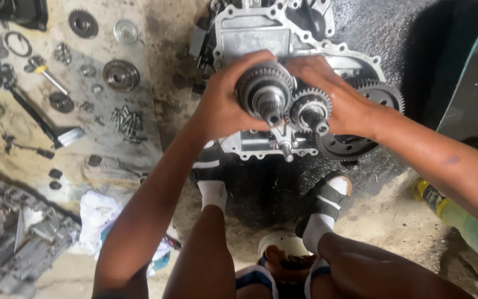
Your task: The person assembles a motorcycle engine by inserting a clutch basket and gear shafts into the engine casing. They repeatedly test-fit the components, remove them, and reinsert them while seated on the floor.
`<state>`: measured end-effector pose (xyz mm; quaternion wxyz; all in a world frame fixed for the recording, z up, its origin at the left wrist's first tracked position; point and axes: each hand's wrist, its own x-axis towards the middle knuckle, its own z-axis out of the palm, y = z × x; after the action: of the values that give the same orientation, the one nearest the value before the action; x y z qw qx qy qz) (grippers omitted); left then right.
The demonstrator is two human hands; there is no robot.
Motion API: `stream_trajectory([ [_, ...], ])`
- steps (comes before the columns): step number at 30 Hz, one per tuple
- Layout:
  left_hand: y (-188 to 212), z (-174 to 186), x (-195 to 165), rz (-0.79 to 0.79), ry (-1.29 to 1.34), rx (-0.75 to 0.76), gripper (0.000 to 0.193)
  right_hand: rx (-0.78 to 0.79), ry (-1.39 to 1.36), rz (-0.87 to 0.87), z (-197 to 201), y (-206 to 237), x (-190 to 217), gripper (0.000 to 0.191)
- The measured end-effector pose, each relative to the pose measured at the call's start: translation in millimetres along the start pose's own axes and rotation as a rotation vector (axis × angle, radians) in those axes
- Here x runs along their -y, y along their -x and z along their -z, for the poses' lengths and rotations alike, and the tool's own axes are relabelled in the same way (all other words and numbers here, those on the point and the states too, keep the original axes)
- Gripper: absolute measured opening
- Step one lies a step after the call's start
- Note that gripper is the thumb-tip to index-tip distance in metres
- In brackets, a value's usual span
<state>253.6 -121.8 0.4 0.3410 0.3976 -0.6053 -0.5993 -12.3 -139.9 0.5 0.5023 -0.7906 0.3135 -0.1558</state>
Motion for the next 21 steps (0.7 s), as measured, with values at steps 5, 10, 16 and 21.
stream_trajectory([
  [5,35,-14,10,0.091,0.124,-0.090,0.091,0.009,0.033,-0.029,-1,-4,1,0.081],
  [10,101,-64,12,0.713,0.669,-0.429,0.050,-0.048,0.007,-0.033,-3,-1,3,0.088],
  [16,99,-121,34,0.971,1.184,-0.404,0.058,-0.097,0.006,-0.005,-6,5,-1,0.091],
  [21,89,-141,24,1.054,1.133,-0.706,0.049,-0.122,0.010,0.006,-6,2,-2,0.095],
])
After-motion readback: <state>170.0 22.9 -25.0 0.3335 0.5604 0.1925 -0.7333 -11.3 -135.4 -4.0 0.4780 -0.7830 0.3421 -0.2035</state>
